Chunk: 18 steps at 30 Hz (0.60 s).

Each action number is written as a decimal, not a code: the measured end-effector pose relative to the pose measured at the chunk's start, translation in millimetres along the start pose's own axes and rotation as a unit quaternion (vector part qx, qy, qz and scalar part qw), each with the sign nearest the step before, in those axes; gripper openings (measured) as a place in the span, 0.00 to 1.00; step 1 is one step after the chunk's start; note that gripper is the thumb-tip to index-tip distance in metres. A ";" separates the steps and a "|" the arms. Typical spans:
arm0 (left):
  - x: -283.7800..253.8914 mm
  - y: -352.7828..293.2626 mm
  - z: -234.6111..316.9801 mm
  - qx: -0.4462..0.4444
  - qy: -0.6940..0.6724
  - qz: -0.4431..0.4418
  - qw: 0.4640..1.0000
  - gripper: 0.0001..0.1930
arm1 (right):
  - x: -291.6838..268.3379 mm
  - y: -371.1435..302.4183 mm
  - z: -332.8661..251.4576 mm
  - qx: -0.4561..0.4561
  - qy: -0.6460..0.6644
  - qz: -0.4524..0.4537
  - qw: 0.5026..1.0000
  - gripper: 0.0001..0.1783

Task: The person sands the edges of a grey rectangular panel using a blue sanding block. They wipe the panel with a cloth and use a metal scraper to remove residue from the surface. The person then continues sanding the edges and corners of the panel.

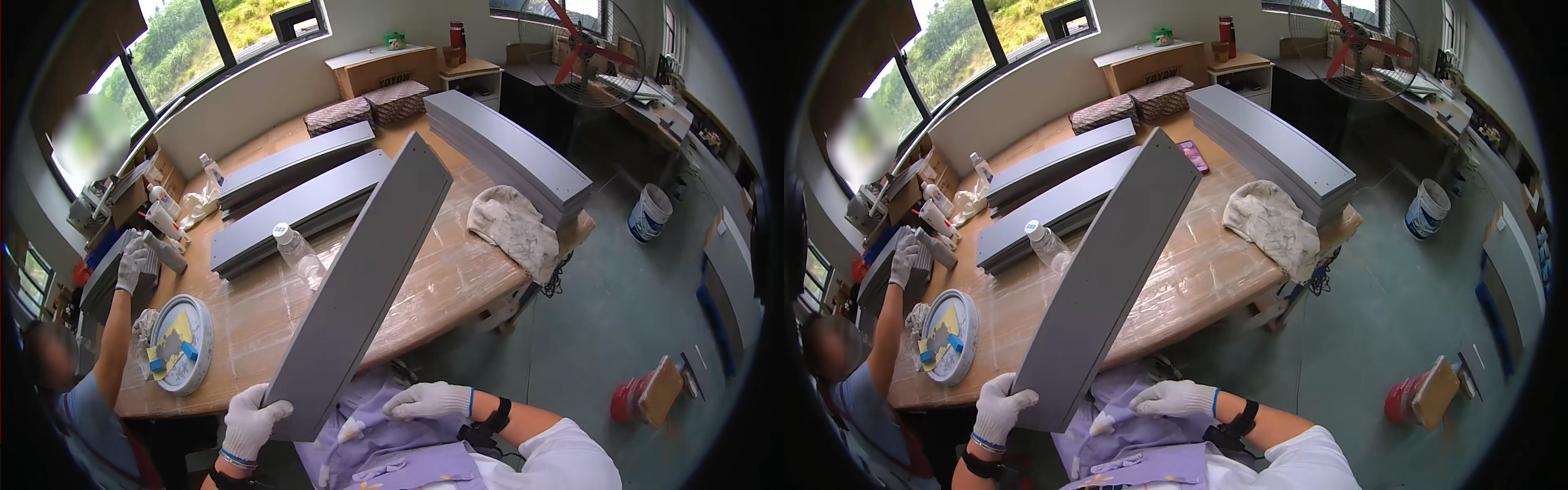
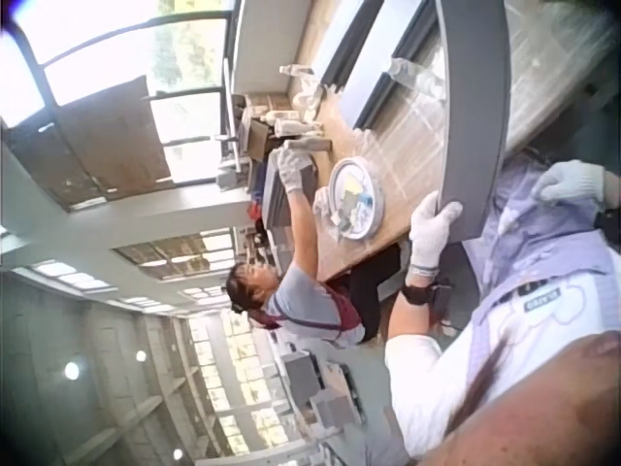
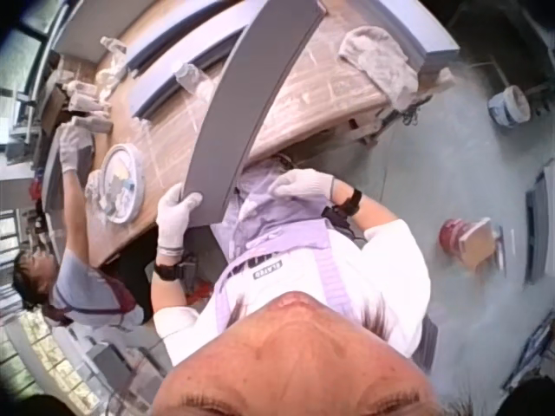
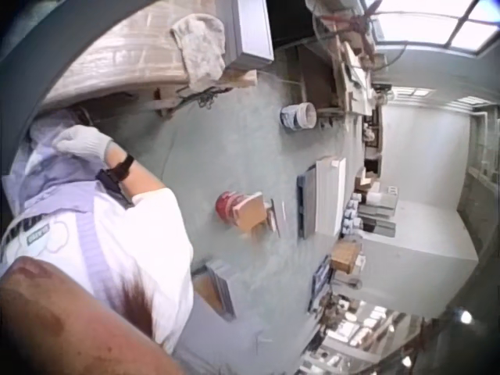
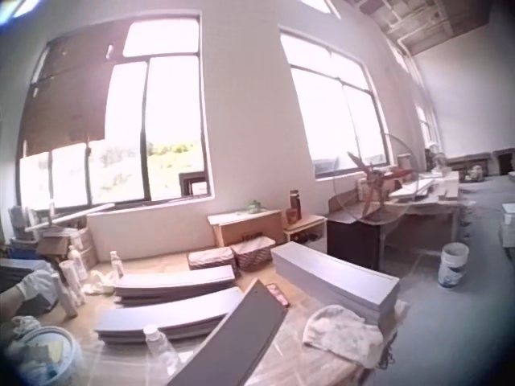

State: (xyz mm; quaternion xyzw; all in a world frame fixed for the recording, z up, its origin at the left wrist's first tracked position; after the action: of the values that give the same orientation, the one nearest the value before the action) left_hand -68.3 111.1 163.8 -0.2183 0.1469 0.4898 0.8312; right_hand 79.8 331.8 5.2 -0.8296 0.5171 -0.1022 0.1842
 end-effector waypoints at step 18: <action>244.0 48.9 181.4 0.167 -0.253 -0.327 0.895 0.29 | -220.1 -243.9 -81.4 -0.421 0.449 0.472 0.631 0.14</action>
State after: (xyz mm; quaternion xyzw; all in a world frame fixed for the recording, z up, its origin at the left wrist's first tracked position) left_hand 10.6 406.8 197.6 0.0197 -0.0686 0.1973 0.9777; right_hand 152.7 609.6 184.3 -0.3108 0.8435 -0.1325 -0.4175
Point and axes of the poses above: each hand's wrist, its own y-axis towards the middle knuckle, its own x-axis out of the palm, z = x × y, the point moved 7 cm from there along y, towards the middle knuckle, and after that the axes turned 3 degrees about -y, right-handed, at the moved point
